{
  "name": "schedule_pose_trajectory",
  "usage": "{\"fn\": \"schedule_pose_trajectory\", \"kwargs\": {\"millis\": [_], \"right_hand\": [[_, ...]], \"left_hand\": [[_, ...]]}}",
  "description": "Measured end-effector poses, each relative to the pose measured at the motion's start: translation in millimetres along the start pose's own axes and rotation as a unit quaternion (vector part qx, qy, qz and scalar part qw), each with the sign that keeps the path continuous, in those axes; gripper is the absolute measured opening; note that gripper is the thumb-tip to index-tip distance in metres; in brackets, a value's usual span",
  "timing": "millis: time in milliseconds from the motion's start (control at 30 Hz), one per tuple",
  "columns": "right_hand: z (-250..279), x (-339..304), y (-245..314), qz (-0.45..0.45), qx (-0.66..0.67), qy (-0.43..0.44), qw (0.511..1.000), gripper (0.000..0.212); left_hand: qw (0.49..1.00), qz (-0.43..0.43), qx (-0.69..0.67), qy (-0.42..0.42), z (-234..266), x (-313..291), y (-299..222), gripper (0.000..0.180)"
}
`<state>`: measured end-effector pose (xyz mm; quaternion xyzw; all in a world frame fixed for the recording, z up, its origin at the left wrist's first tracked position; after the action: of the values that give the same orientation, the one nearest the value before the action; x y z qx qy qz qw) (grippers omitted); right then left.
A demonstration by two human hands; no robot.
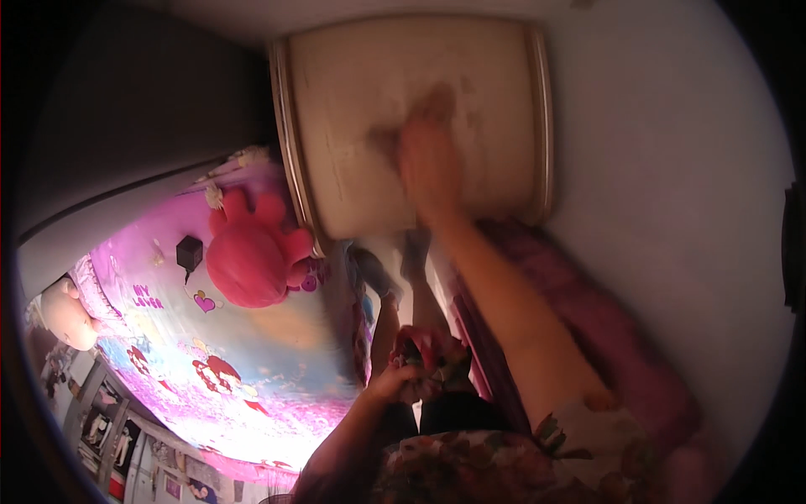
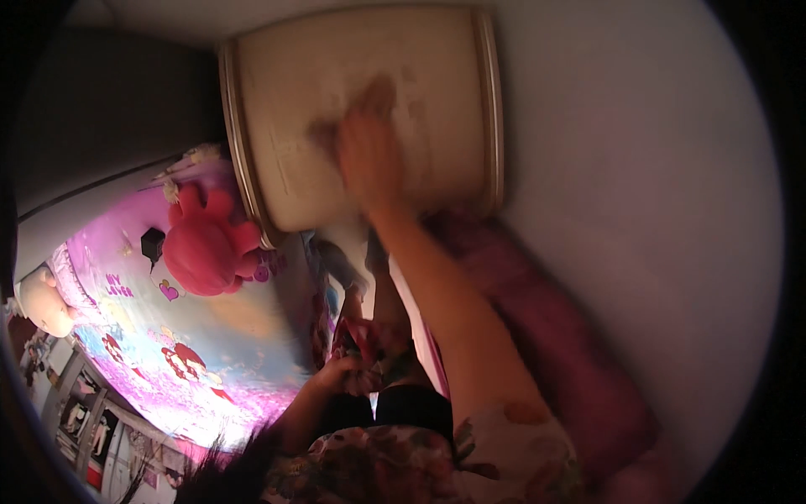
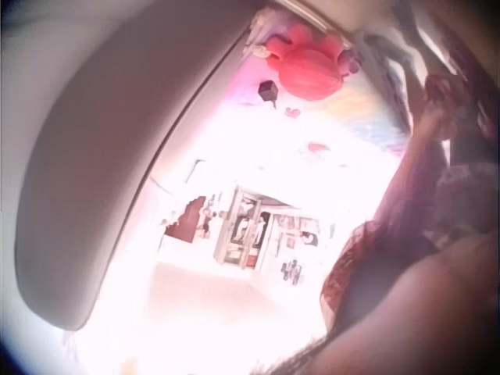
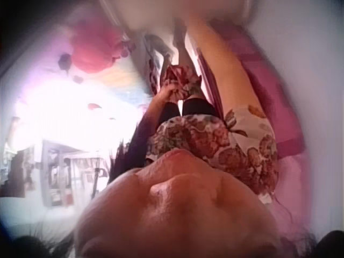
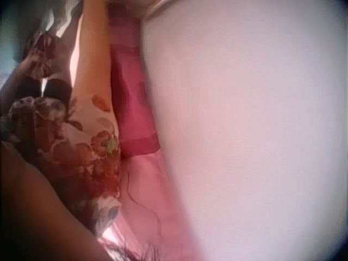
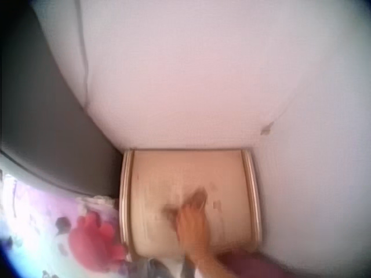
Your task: The person wipes a wall-mounted power strip and cables, a small bedside table, and the headboard of a bed with a cloth.
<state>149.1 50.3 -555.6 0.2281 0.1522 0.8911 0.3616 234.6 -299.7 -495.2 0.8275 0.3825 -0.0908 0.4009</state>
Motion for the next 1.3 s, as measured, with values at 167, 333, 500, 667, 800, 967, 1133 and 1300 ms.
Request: {"fn": "schedule_pose_trajectory", "kwargs": {"millis": [167,333,500,667,800,967,1133,1300], "right_hand": [[17,-6,-33,0.150,-0.017,0.004,0.989,0.029],[-2,95,-55,-0.042,-0.085,-0.144,0.985,0.025],[-1,-14,26,0.301,0.025,0.024,0.953,0.020],[23,81,-45,0.154,-0.080,-0.172,0.970,0.015],[-26,81,8,0.099,-0.065,-0.193,0.974,0.013],[-58,9,88,0.189,0.023,0.053,0.980,0.031],[23,-107,101,0.128,0.174,0.239,0.947,0.030],[80,-129,136,-0.386,0.682,0.308,0.540,0.028]], "left_hand": [[0.992,-0.012,0.105,-0.067,-21,2,-1,0.029],[0.989,-0.072,0.098,-0.084,-20,1,-14,0.022],[0.994,-0.065,0.076,-0.038,-12,-13,-5,0.034],[0.998,-0.054,0.037,0.002,12,-11,-4,0.034],[0.991,-0.111,0.005,-0.076,-5,-17,-12,0.025],[0.977,-0.170,-0.004,-0.129,1,-31,-17,0.030],[0.951,-0.284,0.030,-0.117,-12,-56,-36,0.052],[0.941,-0.277,0.144,-0.128,-64,-64,-56,0.052]]}}
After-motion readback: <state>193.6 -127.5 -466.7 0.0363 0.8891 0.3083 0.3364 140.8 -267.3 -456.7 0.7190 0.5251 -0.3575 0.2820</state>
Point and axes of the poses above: each hand's wrist, its own x-axis towards the middle knuckle, its own z-axis out of the back of the hand, y = z × x, the point moved 4 cm from there along x, towards the middle knuckle, and after that the axes turned 6 degrees about z, right-handed, at the moved point
